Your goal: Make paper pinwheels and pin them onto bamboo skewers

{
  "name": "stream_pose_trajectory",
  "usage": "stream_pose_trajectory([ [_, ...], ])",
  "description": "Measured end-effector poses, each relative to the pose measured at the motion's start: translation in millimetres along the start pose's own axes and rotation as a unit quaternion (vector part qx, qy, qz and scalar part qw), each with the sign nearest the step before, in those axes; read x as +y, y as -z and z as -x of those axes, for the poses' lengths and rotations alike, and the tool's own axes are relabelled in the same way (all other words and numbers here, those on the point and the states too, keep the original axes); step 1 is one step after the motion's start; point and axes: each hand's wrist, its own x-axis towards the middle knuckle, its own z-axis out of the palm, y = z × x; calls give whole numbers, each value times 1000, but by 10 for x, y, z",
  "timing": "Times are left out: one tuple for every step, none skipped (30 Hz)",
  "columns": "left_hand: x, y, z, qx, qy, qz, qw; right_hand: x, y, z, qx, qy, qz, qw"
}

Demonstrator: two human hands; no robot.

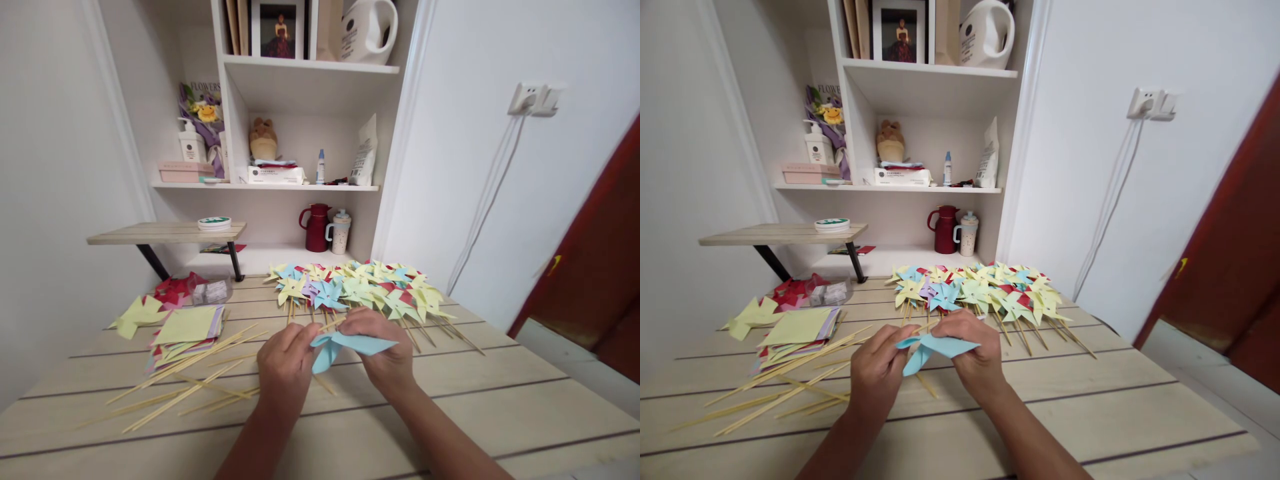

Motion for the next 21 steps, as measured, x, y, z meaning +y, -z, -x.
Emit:
stream_pose_trajectory([
  [3,0,0,-2,-3,2,1000,1,-1,1,2,0,-1,1000],
  [5,-1,1,-3,-7,4,1000,3,-2,2,4,0,-4,1000],
  [7,-2,2,-2,-8,6,1000,6,-3,3,7,0,-7,1000],
  [7,-4,4,1,-8,8,1000,8,-5,5,9,-1,-10,1000],
  [7,-7,5,2,-6,10,1000,9,-6,6,10,-2,-11,1000],
  [6,-9,5,1,-4,13,1000,10,-8,7,12,-3,-11,1000],
  [3,-11,5,1,-4,15,1000,10,-10,8,14,-3,-11,1000],
  [0,-12,4,1,-4,17,1000,10,-11,9,15,-2,-10,1000],
  [-3,-12,4,0,-5,18,1000,10,-12,10,15,-1,-9,1000],
  [-7,-12,3,0,-6,17,1000,10,-13,12,14,0,-9,1000],
  [-10,-11,4,0,-7,15,1000,10,-12,13,11,-1,-8,1000],
  [-12,-10,4,-1,-9,13,1000,11,-12,15,9,-2,-7,1000],
  [-12,-8,5,-1,-10,11,1000,12,-11,16,8,-5,-7,1000],
  [-9,-6,6,-1,-11,9,1000,12,-11,16,6,-8,-6,1000],
  [-4,-3,5,-1,-11,7,1000,12,-11,16,6,-10,-6,1000],
  [4,1,1,-1,-10,5,1000,11,-11,14,6,-11,-6,1000],
  [14,6,-5,2,-10,3,1000,9,-12,12,5,-11,-6,1000],
  [26,13,-14,4,-11,0,1000,7,-13,10,5,-10,-6,1000],
  [39,21,-27,8,-13,-6,1000,4,-13,7,4,-9,-6,1000],
  [51,32,-42,12,-20,-15,1000,0,-14,5,5,-8,-7,1000],
  [61,45,-60,19,-30,-27,999,-3,-14,3,5,-9,-7,1000],
])
